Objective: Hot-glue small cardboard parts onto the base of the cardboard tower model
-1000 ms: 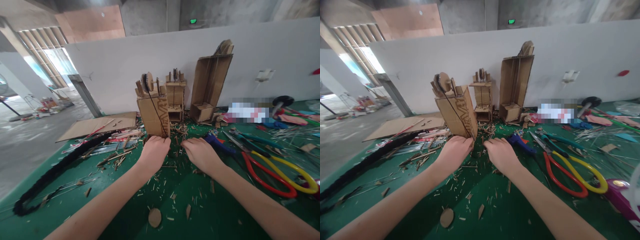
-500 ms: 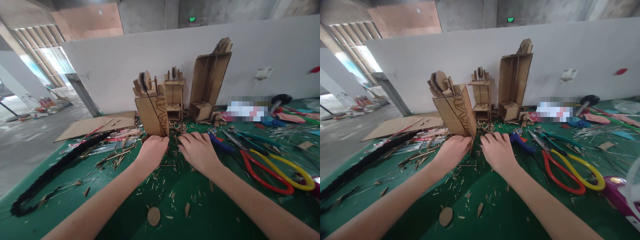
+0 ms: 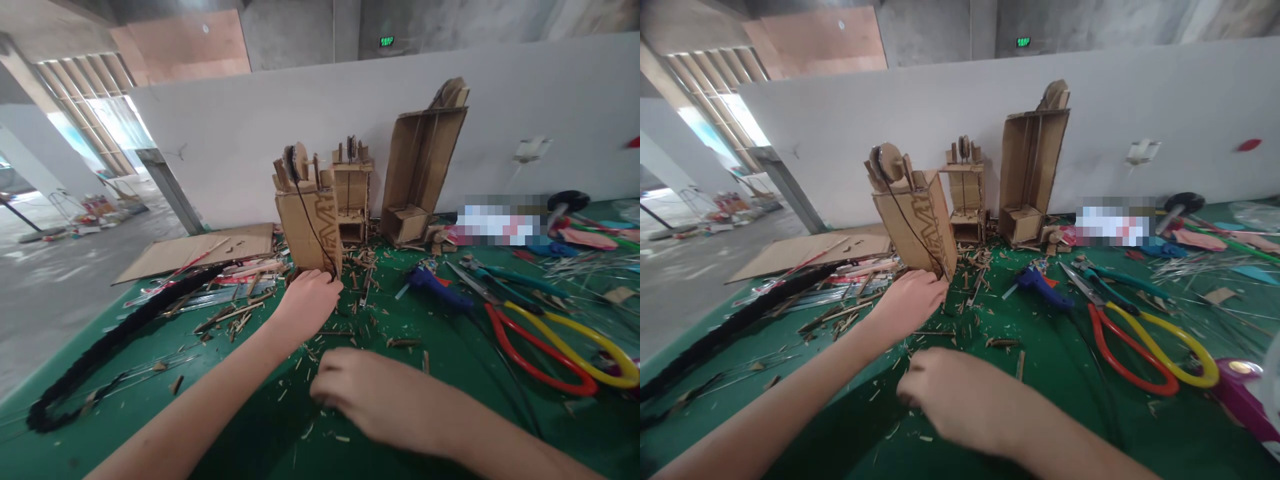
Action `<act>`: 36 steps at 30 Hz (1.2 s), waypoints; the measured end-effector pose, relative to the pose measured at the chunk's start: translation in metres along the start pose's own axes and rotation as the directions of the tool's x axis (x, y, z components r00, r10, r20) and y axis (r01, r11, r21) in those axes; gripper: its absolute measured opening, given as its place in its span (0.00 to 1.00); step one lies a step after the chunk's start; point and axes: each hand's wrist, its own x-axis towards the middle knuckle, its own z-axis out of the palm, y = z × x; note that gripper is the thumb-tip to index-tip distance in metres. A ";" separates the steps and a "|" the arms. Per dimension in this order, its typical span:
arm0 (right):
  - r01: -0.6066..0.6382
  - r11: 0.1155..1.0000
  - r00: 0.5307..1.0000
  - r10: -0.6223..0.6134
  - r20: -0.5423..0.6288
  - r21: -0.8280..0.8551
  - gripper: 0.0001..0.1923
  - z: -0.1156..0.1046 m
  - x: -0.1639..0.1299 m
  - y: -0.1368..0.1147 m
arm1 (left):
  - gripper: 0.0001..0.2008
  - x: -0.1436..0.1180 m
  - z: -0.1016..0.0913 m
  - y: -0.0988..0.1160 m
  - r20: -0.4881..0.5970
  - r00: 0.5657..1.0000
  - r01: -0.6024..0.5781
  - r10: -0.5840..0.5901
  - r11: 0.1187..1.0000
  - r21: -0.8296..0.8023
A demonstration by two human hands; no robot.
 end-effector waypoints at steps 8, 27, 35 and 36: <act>-0.452 0.777 0.655 0.623 -0.429 0.439 0.15 -0.049 -0.043 0.077 | 0.09 -0.003 -0.013 0.003 0.029 0.998 0.060 -0.060 0.998 0.011; -0.482 0.775 0.594 0.632 -0.498 0.408 0.12 -0.020 -0.049 0.088 | 0.10 0.035 -0.003 0.042 0.075 0.996 -0.035 0.054 0.973 -0.230; -0.462 0.794 0.564 0.607 -0.561 0.395 0.11 -0.018 -0.047 0.083 | 0.10 0.035 0.006 0.040 -0.005 0.999 -0.046 0.046 0.956 -0.288; -0.465 0.792 0.564 0.609 -0.558 0.395 0.11 -0.018 -0.047 0.082 | 0.10 0.035 0.007 0.040 -0.006 0.999 -0.046 0.046 0.956 -0.288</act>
